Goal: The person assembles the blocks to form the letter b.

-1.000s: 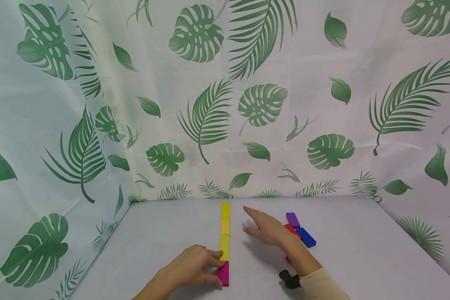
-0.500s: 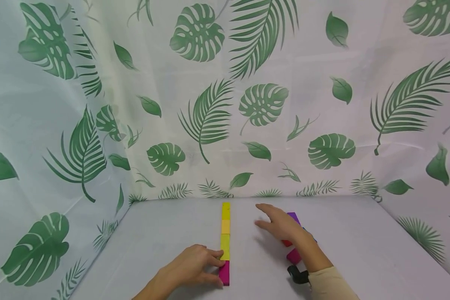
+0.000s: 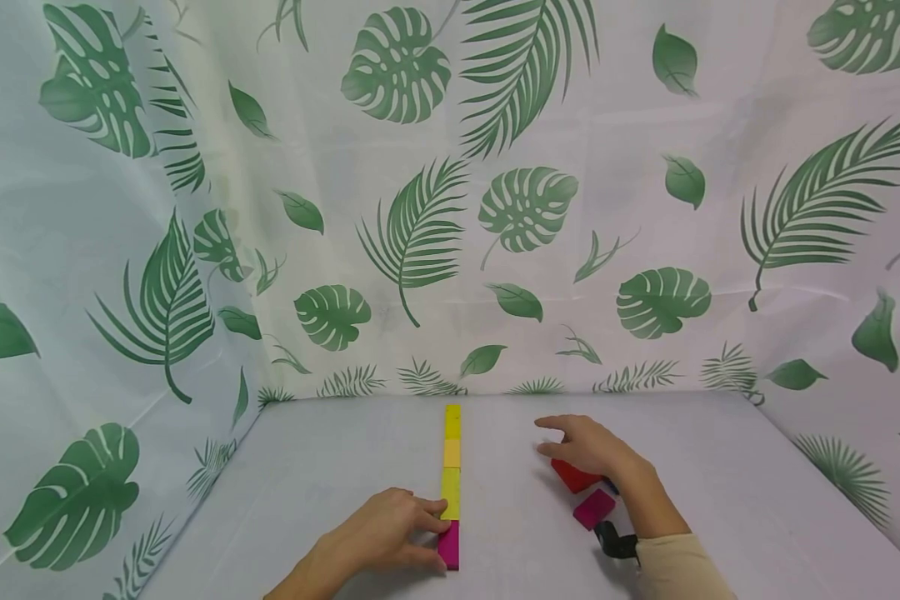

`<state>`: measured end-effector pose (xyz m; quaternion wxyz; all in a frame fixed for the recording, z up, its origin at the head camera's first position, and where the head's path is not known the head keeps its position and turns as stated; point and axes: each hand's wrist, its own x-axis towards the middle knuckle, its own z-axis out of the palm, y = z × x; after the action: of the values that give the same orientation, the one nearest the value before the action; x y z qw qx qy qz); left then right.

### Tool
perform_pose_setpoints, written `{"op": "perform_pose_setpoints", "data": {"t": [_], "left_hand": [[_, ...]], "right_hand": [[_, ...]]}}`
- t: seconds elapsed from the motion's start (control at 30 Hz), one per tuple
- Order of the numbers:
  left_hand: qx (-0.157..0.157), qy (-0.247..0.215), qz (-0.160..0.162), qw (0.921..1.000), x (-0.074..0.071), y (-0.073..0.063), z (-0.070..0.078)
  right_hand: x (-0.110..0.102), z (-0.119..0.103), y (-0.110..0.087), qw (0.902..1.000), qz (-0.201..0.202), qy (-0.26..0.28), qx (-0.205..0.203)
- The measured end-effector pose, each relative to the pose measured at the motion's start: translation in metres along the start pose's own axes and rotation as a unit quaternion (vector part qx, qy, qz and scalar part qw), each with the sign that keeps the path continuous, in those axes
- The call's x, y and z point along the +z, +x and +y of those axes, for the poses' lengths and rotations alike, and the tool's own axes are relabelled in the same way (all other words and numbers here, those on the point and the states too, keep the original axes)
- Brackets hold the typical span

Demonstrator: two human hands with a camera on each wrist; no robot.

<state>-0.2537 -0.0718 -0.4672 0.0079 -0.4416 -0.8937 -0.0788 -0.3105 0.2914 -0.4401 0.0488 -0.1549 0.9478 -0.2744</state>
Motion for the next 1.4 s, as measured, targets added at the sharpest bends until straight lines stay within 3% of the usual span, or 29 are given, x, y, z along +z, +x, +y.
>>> {"op": "perform_pose_setpoints", "data": {"t": [0.23,0.67,0.9,1.1,1.4], "left_hand": [[-0.002,-0.004,0.001,1.0,-0.002,0.0,0.001],[-0.004,0.001,-0.005,1.0,-0.002,-0.001,0.002],[-0.005,0.001,-0.002,1.0,-0.001,0.0,0.001],[-0.007,0.0,-0.003,1.0,0.0,0.0,0.001],[-0.006,0.003,-0.004,1.0,0.0,0.0,0.002]], "right_hand": [[-0.005,0.005,-0.003,0.9993,-0.03,0.022,0.005],[-0.009,0.015,-0.007,0.9965,-0.053,0.009,0.063],[-0.009,0.022,-0.014,0.9945,-0.071,0.018,0.075],[-0.005,0.028,-0.011,0.9952,-0.066,0.026,0.067],[-0.002,0.028,-0.005,0.9956,-0.052,-0.011,0.077]]}}
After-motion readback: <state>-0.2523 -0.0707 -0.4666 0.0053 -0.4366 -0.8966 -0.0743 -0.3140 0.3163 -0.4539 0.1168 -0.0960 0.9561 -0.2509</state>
